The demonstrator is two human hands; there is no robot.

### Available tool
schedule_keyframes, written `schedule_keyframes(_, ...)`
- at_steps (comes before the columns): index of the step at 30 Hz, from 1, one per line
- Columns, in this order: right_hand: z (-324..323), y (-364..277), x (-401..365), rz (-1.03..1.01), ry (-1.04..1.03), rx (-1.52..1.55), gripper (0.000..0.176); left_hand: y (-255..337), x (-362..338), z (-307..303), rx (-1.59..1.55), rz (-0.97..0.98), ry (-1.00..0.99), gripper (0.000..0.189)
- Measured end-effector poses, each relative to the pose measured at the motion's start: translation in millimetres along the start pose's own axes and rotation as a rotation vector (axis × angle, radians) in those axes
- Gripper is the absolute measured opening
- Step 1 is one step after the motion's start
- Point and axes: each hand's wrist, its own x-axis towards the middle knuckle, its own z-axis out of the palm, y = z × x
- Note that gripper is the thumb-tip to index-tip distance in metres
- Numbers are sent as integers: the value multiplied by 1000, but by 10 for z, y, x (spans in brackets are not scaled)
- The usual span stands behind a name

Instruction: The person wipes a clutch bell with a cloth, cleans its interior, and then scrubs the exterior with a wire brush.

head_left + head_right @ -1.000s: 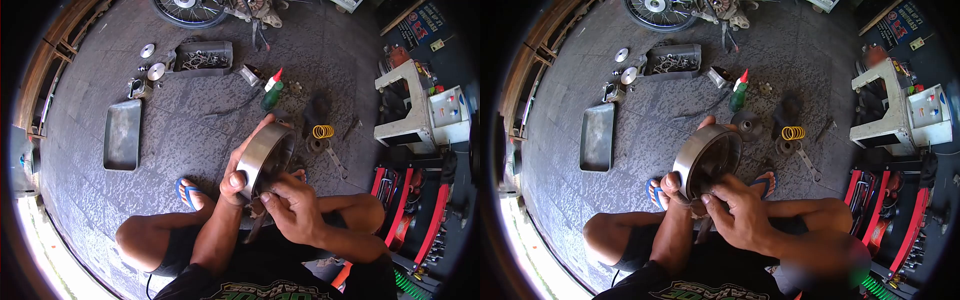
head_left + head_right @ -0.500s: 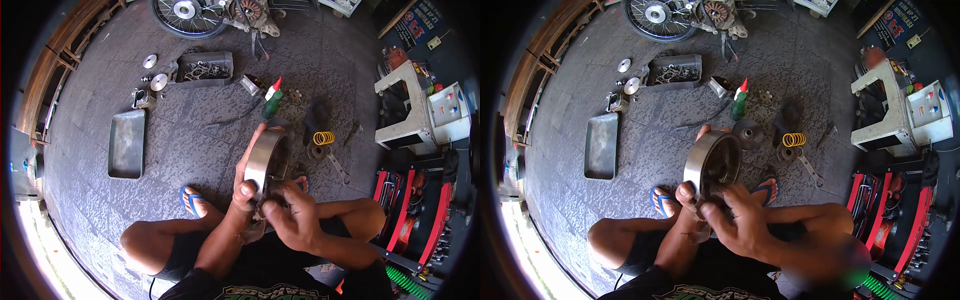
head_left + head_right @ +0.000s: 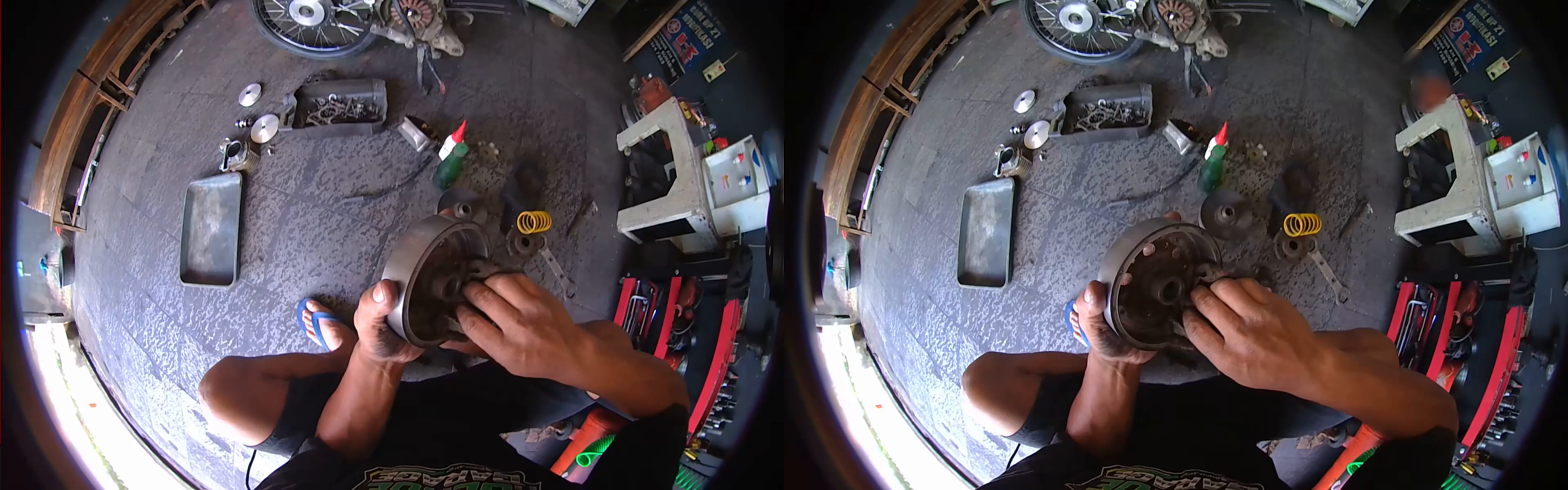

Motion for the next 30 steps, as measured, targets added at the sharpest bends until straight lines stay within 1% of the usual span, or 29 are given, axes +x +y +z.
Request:
schedule_keyframes(1, 2, -25, -18, 29, -8, 55, 32, -17, -31, -7, -1, -6, 13, 115)
schedule_keyframes(3, 32, -51, -37, 55, -16, 107, 31, -38, -39, -16, 19, -18, -27, 121)
schedule_keyframes(5, 99, -156, -51, 142, 79, 337, 30, -44, -31, 20, 37, -28, -35, 123)
schedule_keyframes(6, 102, -229, -35, 233, 138, 433, 27, -49, -30, 34, 55, -35, -39, 125)
schedule_keyframes(7, 133, -307, -23, 234, 136, 435, 27, -75, -22, 25, 53, -37, -36, 125)
schedule_keyframes(9, 210, -442, 33, 413, 309, 740, 21, -141, 34, -24, 44, -7, -81, 127)
schedule_keyframes(10, 173, -518, 102, 547, 347, 874, 16, -168, 46, -37, 43, -15, -81, 127)
schedule_keyframes(12, 251, -487, 64, 544, 335, 846, 18, -189, 77, -61, 75, 12, -25, 127)
schedule_keyframes(14, 319, -325, 21, 528, 321, 810, 20, -224, 122, -134, 43, -7, -22, 127)
schedule_keyframes(15, 328, -202, -40, 398, 229, 526, 24, -240, 94, -176, 7, -41, -1, 127)
schedule_keyframes(16, 318, -98, -82, 265, 133, 240, 29, -199, 118, -219, 136, -28, -41, 126)
schedule_keyframes(17, 257, -12, -82, 269, 135, 235, 29, -178, 141, -194, 135, -32, -48, 126)
schedule_keyframes(19, 114, 89, -68, 193, 63, 50, 34, -132, 163, -109, 148, -7, -66, 125)
schedule_keyframes(20, 119, 94, -82, 149, 45, 61, 35, -115, 191, -136, 190, -5, -108, 126)
schedule_keyframes(21, 127, 84, -75, 147, 52, 53, 35, -95, 210, -119, 196, -2, -117, 126)
schedule_keyframes(23, 173, 49, -52, 239, 164, 164, 39, -58, 203, -96, 100, 11, -65, 126)
schedule_keyframes(24, 211, 29, -29, 229, 216, 184, 41, -35, 230, -101, 107, 19, -42, 127)
schedule_keyframes(27, 123, -34, 63, 224, 184, 145, 40, 2, 314, -121, 120, 2, -75, 128)
schedule_keyframes(28, 83, -37, 90, 220, 186, 129, 33, 15, 317, -62, 138, 6, -55, 129)
schedule_keyframes(29, 54, -13, 96, 223, 189, 126, 33, 31, 342, -74, 140, 3, -60, 129)
schedule_keyframes(30, 25, 20, 94, 200, 151, 104, 31, 54, 371, -99, 155, 5, -126, 131)
